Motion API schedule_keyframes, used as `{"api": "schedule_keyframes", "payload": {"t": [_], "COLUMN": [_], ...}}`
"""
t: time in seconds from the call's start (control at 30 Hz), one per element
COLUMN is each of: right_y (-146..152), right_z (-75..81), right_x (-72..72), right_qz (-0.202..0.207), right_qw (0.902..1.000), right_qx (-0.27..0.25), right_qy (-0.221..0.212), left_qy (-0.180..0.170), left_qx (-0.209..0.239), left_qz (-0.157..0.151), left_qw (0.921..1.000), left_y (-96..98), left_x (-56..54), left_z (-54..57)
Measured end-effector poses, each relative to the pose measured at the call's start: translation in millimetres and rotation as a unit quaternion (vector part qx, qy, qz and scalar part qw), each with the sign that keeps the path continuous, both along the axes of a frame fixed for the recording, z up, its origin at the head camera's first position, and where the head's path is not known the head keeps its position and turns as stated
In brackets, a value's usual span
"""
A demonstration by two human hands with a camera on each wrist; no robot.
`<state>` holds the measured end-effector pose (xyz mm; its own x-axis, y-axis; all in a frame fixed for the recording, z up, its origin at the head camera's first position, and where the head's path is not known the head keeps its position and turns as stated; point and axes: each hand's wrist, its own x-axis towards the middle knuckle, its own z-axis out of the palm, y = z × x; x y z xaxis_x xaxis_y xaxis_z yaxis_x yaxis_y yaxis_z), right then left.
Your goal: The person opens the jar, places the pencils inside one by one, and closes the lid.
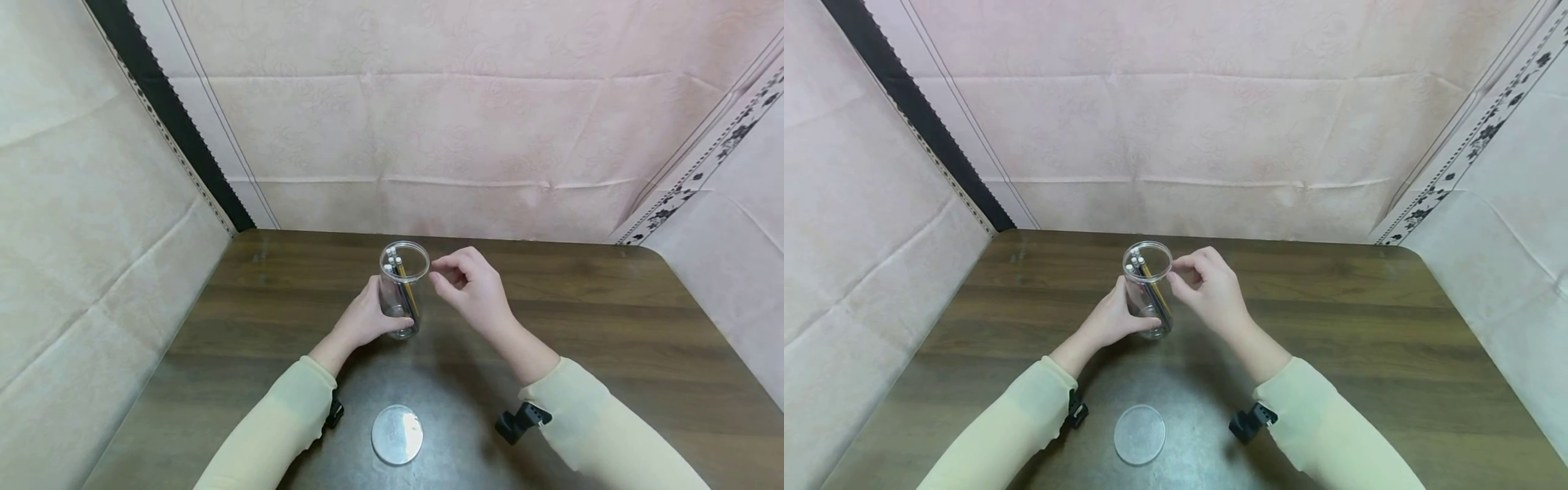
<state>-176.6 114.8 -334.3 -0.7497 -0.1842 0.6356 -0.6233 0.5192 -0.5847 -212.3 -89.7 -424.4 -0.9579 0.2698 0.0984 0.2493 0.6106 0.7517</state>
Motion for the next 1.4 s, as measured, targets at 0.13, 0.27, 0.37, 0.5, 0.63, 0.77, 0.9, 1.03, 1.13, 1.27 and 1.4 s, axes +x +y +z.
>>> {"api": "schedule_keyframes", "payload": {"t": [0.13,0.27,0.37,0.5,0.63,0.77,0.9,1.03,1.13,1.27,1.4], "right_y": [4,9,12,15,17,20,22,22,19,15,14], "right_z": [-3.2,-5.3,-7.1,-12.1,-20.2,-28.7,-37.4,-48.4,-56.4,-65.4,-73.6], "right_x": [7.9,14.4,18.3,22.7,26.0,28.8,34.3,40.0,42.7,46.7,51.5], "right_qz": [0.009,0.020,0.032,0.051,0.069,0.077,0.087,0.100,0.110,0.116,0.118], "right_qw": [0.9999,0.9997,0.9992,0.9980,0.9967,0.9954,0.9930,0.9902,0.9884,0.9874,0.9865], "right_qx": [0.008,0.015,0.022,0.032,0.043,0.053,0.068,0.078,0.082,0.080,0.081], "right_qy": [0.003,-0.004,-0.014,-0.016,-0.011,-0.021,-0.042,-0.058,-0.065,-0.073,-0.080], "left_qy": [-0.004,-0.005,-0.004,-0.005,-0.008,-0.006,-0.005,-0.005,-0.002,0.000,0.001], "left_qx": [0.000,-0.004,-0.005,-0.005,-0.006,-0.005,-0.005,-0.008,-0.008,-0.010,-0.013], "left_qz": [0.001,0.003,0.003,0.003,0.005,0.006,0.004,0.000,0.004,0.007,0.002], "left_qw": [1.0000,1.0000,1.0000,1.0000,0.9999,1.0000,1.0000,1.0000,1.0000,0.9999,0.9999], "left_y": [0.2,0.5,0.5,0.4,0.5,1.1,1.8,1.4,0.1,-1.0,0.1], "left_x": [0.5,0.9,0.7,0.6,0.9,1.1,1.7,2.1,2.0,1.3,0.6], "left_z": [1.0,1.6,0.8,0.0,0.3,0.0,-0.5,0.2,1.4,1.7,1.3]}}
